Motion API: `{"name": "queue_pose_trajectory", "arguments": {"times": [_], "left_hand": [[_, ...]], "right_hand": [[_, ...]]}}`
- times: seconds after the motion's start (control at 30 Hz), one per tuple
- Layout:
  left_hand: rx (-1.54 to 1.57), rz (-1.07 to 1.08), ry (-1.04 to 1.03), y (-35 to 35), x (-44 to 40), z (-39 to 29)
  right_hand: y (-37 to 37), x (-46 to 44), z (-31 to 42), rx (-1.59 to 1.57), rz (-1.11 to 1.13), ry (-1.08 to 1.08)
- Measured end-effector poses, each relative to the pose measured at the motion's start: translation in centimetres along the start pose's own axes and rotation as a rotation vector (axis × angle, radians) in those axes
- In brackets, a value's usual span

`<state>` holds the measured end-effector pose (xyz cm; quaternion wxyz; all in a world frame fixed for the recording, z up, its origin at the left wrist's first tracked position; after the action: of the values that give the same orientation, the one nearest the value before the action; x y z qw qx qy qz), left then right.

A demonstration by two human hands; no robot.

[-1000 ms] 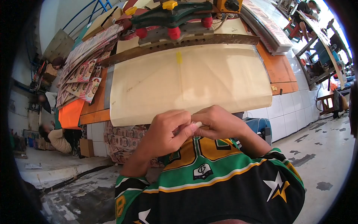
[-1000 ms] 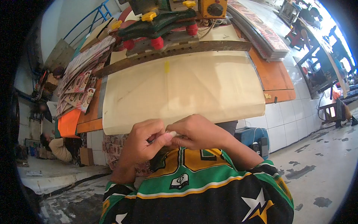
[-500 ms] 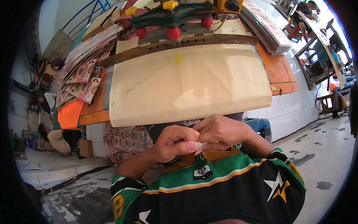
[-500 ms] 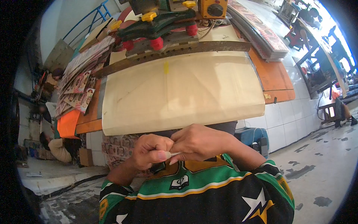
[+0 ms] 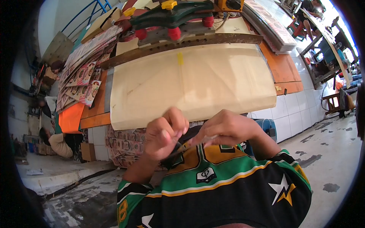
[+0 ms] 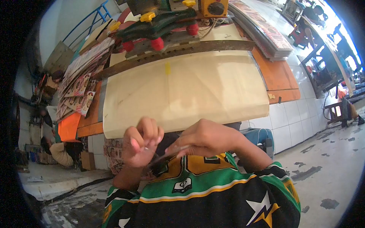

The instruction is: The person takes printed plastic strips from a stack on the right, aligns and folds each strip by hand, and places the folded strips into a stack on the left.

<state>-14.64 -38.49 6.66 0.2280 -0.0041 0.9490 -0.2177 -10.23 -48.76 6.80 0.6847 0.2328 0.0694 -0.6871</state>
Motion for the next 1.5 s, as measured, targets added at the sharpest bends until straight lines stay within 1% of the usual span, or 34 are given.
{"name": "queue_pose_trajectory", "arguments": {"times": [0.03, 0.1, 0.13, 0.17, 0.2, 0.23, 0.3, 0.33, 0.37, 0.4, 0.43, 0.47, 0.5, 0.57, 0.6, 0.63, 0.67, 0.7, 0.73, 0.77, 0.8, 0.83, 0.93, 0.97, 1.0, 1.03, 1.07, 1.1, 1.17, 1.23, 1.3, 1.37, 1.43, 1.5], "left_hand": [[-0.036, -0.03, -0.012, 0.5, -0.1, -0.5], [-0.109, -0.09, -0.033, 1.4, -0.2, -1.4], [-0.023, -0.059, 0.046, 1.7, 0.0, -1.0], [0.063, -0.028, 0.124, 1.6, 0.3, -0.4], [0.035, -0.077, 0.109, 2.2, 0.3, -0.2], [0.036, -0.077, 0.111, 2.3, 0.2, -0.2], [0.077, -0.131, 0.13, 3.3, 0.2, -0.2], [0.093, -0.231, 0.074, 5.3, 0.5, -1.3], [0.109, -0.332, 0.017, 7.8, 1.2, -2.8], [0.123, -0.373, -0.03, 9.8, 1.7, -4.9], [0.134, -0.414, -0.079, 11.9, 2.3, -7.3], [0.098, -0.495, -0.111, 13.9, 3.6, -9.1], [0.063, -0.573, -0.141, 15.9, 5.4, -11.0], [-0.034, -0.666, -0.253, 22.0, 10.0, -16.0], [-0.089, -0.718, -0.281, 25.1, 12.5, -18.6], [-0.144, -0.77, -0.312, 28.6, 15.2, -21.6], [-0.227, -0.975, -0.414, 34.7, 20.8, -26.2], [-0.312, -1.18, -0.513, 39.6, 26.5, -30.6], [-0.338, -1.414, -0.542, 41.8, 31.0, -32.9], [-0.363, -1.648, -0.566, 43.4, 35.2, -34.8], [-0.354, -1.708, -0.548, 47.5, 38.8, -36.6], [-0.342, -1.767, -0.535, 51.0, 41.2, -37.0], [-0.427, -1.735, -0.499, 53.4, 39.1, -37.3], [-0.428, -1.731, -0.499, 54.1, 38.8, -36.7], [-0.35, -1.334, -0.389, 55.1, 34.4, -35.3], [-0.308, -0.961, -0.22, 54.7, 30.5, -33.1], [-0.468, -1.065, -0.142, 50.2, 27.3, -30.9], [-0.622, -1.165, -0.047, 44.0, 23.1, -28.2], [-0.729, -0.996, 0.064, 42.3, 20.3, -24.9], [-0.911, -0.92, 0.178, 35.8, 15.8, -21.2], [-1.019, -0.706, 0.302, 31.2, 12.1, -17.4], [-1.074, -0.469, 0.331, 27.3, 8.8, -14.1], [-1.036, -0.387, 0.406, 24.0, 6.7, -10.7], [-1.071, -0.236, 0.488, 22.3, 5.2, -7.0]], "right_hand": [[0.3, 0.2, 0.3, 0.0, -0.004, -0.001], [2.2, 0.7, -0.8, 0.102, -0.103, -0.205], [3.3, 0.8, -0.5, 0.128, -0.205, -0.187], [3.4, 0.9, -0.6, 0.126, -0.203, -0.185], [3.7, 1.1, -1.1, 0.177, -0.203, -0.234], [4.1, 1.4, -1.5, 0.229, -0.203, -0.285], [4.8, 1.3, -0.8, 0.223, -0.219, -0.289], [5.2, 1.3, -0.5, 0.215, -0.233, -0.293], [6.9, 2.1, 0.7, 0.281, -0.287, -0.227], [8.9, 3.9, 0.7, 0.279, -0.368, -0.287], [10.5, 5.4, 2.5, 0.315, -0.465, -0.225], [12.6, 8.8, 2.3, 0.311, -0.553, -0.168], [15.0, 13.8, 0.7, 0.038, -0.74, -0.221], [20.0, 21.3, 1.8, 0.074, -0.87, -0.141], [22.5, 24.8, 2.9, 0.109, -0.955, -0.085], [25.2, 29.1, 3.7, 0.118, -1.066, -0.074], [29.8, 36.6, 4.0, 0.121, -1.107, -0.05], [33.1, 42.0, 5.5, 0.138, -1.219, -0.087], [35.3, 45.5, 6.8, 0.053, -1.223, -0.077], [36.9, 47.5, 8.0, 0.039, -1.111, -0.022], [37.9, 49.4, 8.4, 0.013, -1.103, -0.084], [38.6, 50.0, 8.8, -0.011, -1.093, -0.142], [39.2, 46.7, 9.7, -0.012, -1.128, -0.113], [38.4, 43.4, 9.9, -0.022, -1.043, -0.143], [38.4, 42.6, 9.6, -0.002, -1.093, -0.138], [38.4, 42.5, 9.5, 0.009, -1.116, -0.135], [38.5, 42.4, 9.4, 0.021, -1.14, -0.132], [38.5, 42.3, 8.9, 0.017, -1.136, -0.128], [38.4, 41.6, 7.8, 0.006, -1.12, -0.128], [38.3, 42.6, 7.4, 0.025, -1.244, -0.085], [36.6, 40.4, 7.2, 0.02, -1.216, -0.103], [36.1, 40.4, 7.0, 0.034, -1.272, -0.114], [35.7, 40.5, 6.7, 0.031, -1.291, -0.131], [34.8, 39.8, 6.9, 0.072, -1.356, -0.099]]}}
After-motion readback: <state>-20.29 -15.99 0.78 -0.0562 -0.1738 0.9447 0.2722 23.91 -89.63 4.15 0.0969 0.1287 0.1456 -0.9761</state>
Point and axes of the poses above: each hand's wrist, its own x-axis away from the middle knuckle, its own y-axis out of the back of the hand, z = x × y, the point moved 10 cm from there along -x, towards the middle knuckle, and after that the axes turned 11 degrees about -x, right-handed, at the moved point
